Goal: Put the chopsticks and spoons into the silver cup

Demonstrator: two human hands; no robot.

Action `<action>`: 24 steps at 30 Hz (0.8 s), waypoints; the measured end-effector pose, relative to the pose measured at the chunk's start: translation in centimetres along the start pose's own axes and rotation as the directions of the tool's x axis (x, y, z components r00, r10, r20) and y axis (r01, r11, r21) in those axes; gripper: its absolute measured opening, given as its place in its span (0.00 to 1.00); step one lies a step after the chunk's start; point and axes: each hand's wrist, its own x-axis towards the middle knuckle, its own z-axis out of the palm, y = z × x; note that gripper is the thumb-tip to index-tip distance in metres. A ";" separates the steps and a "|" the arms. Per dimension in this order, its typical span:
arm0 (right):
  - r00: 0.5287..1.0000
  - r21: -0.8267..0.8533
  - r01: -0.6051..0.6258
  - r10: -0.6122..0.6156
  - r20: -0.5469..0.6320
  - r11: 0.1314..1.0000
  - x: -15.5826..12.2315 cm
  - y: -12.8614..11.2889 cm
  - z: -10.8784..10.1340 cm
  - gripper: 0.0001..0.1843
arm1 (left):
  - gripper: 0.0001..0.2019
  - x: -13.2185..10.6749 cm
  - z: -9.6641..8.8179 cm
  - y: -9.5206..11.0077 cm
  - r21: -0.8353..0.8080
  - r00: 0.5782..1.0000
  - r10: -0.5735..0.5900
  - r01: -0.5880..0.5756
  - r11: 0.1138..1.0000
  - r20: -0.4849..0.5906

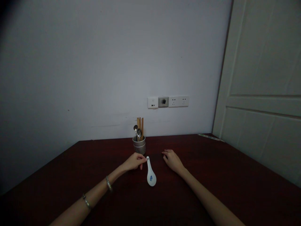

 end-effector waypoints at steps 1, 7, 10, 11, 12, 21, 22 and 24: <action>1.000 0.002 0.000 0.000 -0.001 1.000 0.0 0.0 0.0 0.20 | 0.23 0.3 0.2 0.2 -0.046 0.999 -0.034 0.034 0.998 0.015; 1.000 0.009 0.006 -0.006 -0.007 1.000 0.1 -0.1 0.0 0.20 | 0.20 1.6 0.6 0.8 -0.226 0.985 -0.167 0.172 0.959 0.043; 1.000 0.011 0.002 -0.001 -0.008 1.000 0.1 -0.3 -0.1 0.20 | 0.19 1.8 0.8 0.6 -0.223 0.982 -0.181 0.187 0.957 0.048; 1.000 0.014 0.000 0.000 -0.009 1.000 0.1 -0.4 -0.1 0.20 | 0.19 1.9 0.8 0.5 -0.217 0.983 -0.179 0.185 0.959 0.046; 1.000 0.018 -0.001 0.002 -0.008 1.000 0.1 -0.5 -0.2 0.19 | 0.18 2.0 0.8 0.3 -0.212 0.983 -0.176 0.181 0.960 0.044; 1.000 0.027 0.000 0.000 0.000 1.000 0.0 -0.6 -0.4 0.19 | 0.17 1.8 0.0 1.6 -0.229 0.991 -0.133 0.126 0.965 -0.014; 1.000 0.031 0.000 0.000 -0.003 1.000 0.0 -0.5 -0.3 0.19 | 0.17 1.7 -0.3 2.1 -0.228 0.992 -0.120 0.110 0.967 -0.029; 1.000 0.042 -0.002 0.002 -0.004 0.999 0.0 -0.3 -0.2 0.19 | 0.17 1.4 -1.0 2.9 -0.222 0.994 -0.092 0.076 0.972 -0.063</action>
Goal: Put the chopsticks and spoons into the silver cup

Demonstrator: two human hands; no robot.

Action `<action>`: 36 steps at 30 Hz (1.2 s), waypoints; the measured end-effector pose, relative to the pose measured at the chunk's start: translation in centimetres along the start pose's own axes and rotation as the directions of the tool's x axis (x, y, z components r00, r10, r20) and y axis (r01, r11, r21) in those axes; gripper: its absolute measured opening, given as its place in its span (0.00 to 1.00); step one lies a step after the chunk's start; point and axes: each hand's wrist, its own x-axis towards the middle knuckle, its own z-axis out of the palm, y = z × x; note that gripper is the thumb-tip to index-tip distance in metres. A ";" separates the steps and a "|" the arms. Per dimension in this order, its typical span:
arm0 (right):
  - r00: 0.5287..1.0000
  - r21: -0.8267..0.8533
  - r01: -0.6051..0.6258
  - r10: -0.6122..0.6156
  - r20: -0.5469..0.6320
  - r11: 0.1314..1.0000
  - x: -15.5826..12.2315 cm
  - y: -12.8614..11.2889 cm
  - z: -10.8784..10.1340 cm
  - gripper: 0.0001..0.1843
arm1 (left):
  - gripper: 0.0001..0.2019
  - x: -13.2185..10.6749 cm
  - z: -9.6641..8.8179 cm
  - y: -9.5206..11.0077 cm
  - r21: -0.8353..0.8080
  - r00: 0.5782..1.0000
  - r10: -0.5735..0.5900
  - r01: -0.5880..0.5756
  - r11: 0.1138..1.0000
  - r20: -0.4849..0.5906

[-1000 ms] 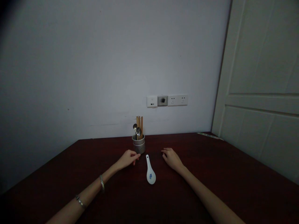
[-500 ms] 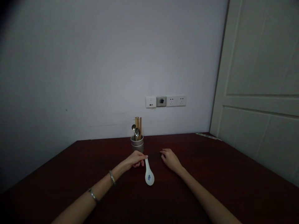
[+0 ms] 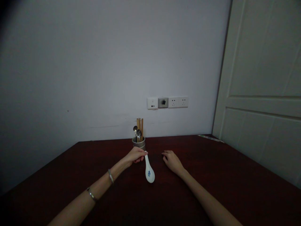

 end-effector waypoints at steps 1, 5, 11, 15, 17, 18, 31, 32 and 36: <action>1.000 0.009 -0.001 0.001 0.002 1.000 0.0 0.1 0.0 0.19 | 0.17 -0.2 -0.3 0.5 0.004 1.000 0.023 -0.022 1.000 -0.015; 1.000 0.138 -0.003 0.006 -0.023 0.990 0.3 0.6 -0.2 0.18 | 0.18 -0.7 -1.7 2.1 0.049 0.988 0.127 -0.123 0.991 -0.090; 0.970 0.570 -0.150 0.007 0.244 0.808 0.5 -2.5 -2.0 0.18 | 0.17 -1.1 -3.0 3.2 0.142 0.948 0.198 -0.166 0.976 -0.248; 0.841 0.704 -0.309 -0.163 0.517 0.639 0.1 -6.2 -2.9 0.19 | 0.17 -1.0 -3.0 3.2 0.129 0.921 0.228 -0.196 0.972 -0.316; 0.827 0.737 -0.323 -0.201 0.525 0.594 -0.1 -7.6 -2.9 0.19 | 0.17 -1.0 -3.0 3.0 0.118 0.906 0.244 -0.216 0.969 -0.347; 0.830 0.749 -0.327 -0.202 0.519 0.577 -0.1 -8.0 -2.8 0.19 | 0.17 -1.0 -2.9 3.0 0.112 0.898 0.247 -0.221 0.969 -0.363; 0.918 0.715 -0.362 0.093 0.386 0.598 1.8 -4.5 -3.7 0.21 | 0.17 -2.5 -3.6 1.0 0.119 0.954 0.162 -0.135 0.984 -0.253; 0.924 0.709 -0.357 0.118 0.364 0.608 2.0 -4.3 -3.9 0.21 | 0.17 -2.6 -3.5 0.7 0.123 0.965 0.154 -0.130 0.984 -0.212; 0.949 0.677 -0.311 0.175 0.263 0.667 2.9 -4.2 -5.0 0.21 | 0.15 -2.9 -2.5 -0.7 0.109 0.993 0.105 -0.099 0.989 -0.048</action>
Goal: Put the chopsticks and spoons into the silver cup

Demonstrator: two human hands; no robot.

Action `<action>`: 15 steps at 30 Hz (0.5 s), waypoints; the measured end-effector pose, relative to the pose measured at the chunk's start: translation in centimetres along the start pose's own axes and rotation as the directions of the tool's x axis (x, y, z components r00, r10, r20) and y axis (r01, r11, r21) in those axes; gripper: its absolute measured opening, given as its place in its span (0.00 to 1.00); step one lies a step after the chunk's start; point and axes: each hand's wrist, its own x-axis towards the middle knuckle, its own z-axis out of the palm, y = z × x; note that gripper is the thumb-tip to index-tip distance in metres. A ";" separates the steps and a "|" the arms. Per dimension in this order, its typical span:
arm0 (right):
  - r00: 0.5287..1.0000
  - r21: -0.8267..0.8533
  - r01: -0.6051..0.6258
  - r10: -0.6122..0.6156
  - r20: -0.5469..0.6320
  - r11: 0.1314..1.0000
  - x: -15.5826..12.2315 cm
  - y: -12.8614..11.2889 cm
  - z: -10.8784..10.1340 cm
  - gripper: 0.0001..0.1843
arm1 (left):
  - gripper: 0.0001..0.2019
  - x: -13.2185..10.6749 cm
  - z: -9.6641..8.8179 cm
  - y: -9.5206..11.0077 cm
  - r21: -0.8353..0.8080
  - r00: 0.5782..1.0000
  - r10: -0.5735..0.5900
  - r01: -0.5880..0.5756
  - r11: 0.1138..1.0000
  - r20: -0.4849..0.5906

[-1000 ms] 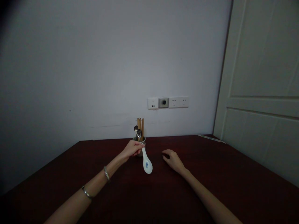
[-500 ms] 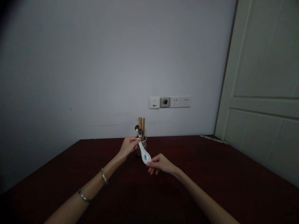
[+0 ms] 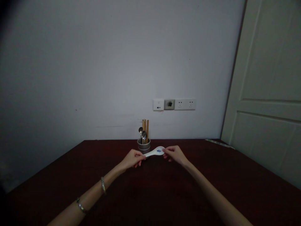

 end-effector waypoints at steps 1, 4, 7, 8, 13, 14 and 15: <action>1.000 -0.017 0.018 -0.018 -0.023 1.000 0.1 -0.4 0.0 0.21 | 0.14 -0.1 0.4 -0.3 -0.011 0.999 -0.004 0.005 1.000 0.037; 0.993 -0.104 0.095 -0.101 -0.055 0.990 0.3 -1.9 0.3 0.21 | 0.15 -0.2 1.7 -1.2 -0.034 0.992 -0.006 0.010 0.999 0.130; 0.980 -0.204 0.187 -0.198 -0.034 0.961 0.2 -3.2 0.8 0.22 | 0.17 -0.4 2.6 -1.6 -0.024 0.983 -0.015 0.019 1.000 0.181; 0.974 -0.229 0.214 -0.226 -0.027 0.950 0.2 -3.4 1.0 0.22 | 0.17 -0.4 2.8 -1.7 -0.020 0.982 -0.019 0.023 1.000 0.189; 0.938 -0.318 0.316 -0.344 -0.034 0.894 0.4 -3.9 1.4 0.21 | 0.17 -0.7 3.2 -1.7 -0.041 0.980 -0.014 0.023 0.999 0.199; 0.934 -0.326 0.327 -0.357 -0.034 0.887 0.4 -4.0 1.3 0.21 | 0.18 -0.7 3.2 -1.8 -0.051 0.980 -0.010 0.020 0.999 0.198; 0.931 -0.333 0.331 -0.363 -0.034 0.883 0.5 -4.1 1.2 0.21 | 0.18 -0.7 3.2 -1.9 -0.060 0.980 -0.007 0.019 0.998 0.198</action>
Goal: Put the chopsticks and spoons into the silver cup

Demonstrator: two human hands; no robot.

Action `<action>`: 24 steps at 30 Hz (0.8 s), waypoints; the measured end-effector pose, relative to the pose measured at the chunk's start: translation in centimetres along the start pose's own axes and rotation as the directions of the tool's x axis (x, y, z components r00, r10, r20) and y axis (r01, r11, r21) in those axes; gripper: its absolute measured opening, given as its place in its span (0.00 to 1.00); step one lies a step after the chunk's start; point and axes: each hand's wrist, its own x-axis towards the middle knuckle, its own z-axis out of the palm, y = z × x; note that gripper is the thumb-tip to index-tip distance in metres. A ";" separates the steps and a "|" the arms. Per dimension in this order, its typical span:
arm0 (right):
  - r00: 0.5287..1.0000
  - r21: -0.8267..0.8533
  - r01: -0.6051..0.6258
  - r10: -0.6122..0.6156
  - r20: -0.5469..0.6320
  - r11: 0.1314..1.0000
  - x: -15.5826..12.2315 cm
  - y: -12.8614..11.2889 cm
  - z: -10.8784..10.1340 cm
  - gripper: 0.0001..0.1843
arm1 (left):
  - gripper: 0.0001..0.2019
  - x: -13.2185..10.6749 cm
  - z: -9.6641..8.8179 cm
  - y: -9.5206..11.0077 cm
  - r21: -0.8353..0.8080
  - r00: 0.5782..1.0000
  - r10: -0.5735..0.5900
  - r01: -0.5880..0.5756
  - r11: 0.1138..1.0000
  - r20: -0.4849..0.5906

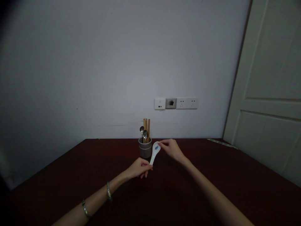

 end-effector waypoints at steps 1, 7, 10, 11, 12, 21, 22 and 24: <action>1.000 -0.006 -0.001 0.001 0.000 1.000 0.2 -0.1 -0.2 0.21 | 0.19 0.0 0.0 -0.1 -0.007 1.000 0.002 -0.002 1.000 0.003; 0.995 -0.081 0.032 -0.040 -0.095 0.996 2.5 -0.7 -2.2 0.23 | 0.22 0.0 0.4 -0.6 -0.007 0.999 -0.005 0.005 1.000 0.033; 0.984 -0.113 0.016 -0.036 -0.175 0.994 4.2 -1.1 -3.3 0.24 | 0.22 0.0 0.6 -0.6 -0.001 0.999 0.008 -0.008 1.000 0.042; 0.978 -0.129 0.011 -0.038 -0.206 0.992 4.8 -1.2 -3.5 0.25 | 0.22 0.0 0.7 -0.6 0.001 0.999 0.013 -0.013 1.000 0.045; 0.970 -0.153 0.013 -0.050 -0.238 0.988 5.3 -1.4 -3.6 0.25 | 0.22 0.0 0.7 -0.7 0.004 0.999 0.016 -0.016 1.000 0.047; 0.950 -0.478 -0.077 -0.080 -0.301 0.875 8.2 -3.7 -2.3 0.23 | 0.24 0.3 0.8 -1.5 0.049 0.999 0.006 -0.008 0.999 0.034; 0.954 -0.514 -0.089 -0.074 -0.289 0.853 8.3 -3.9 -2.0 0.23 | 0.24 0.4 0.8 -1.5 0.051 1.000 0.006 -0.007 0.999 0.029; 0.963 -0.578 -0.094 -0.074 -0.261 0.810 8.6 -4.3 -1.2 0.23 | 0.24 0.4 0.9 -1.7 0.055 1.000 0.011 -0.011 0.998 0.012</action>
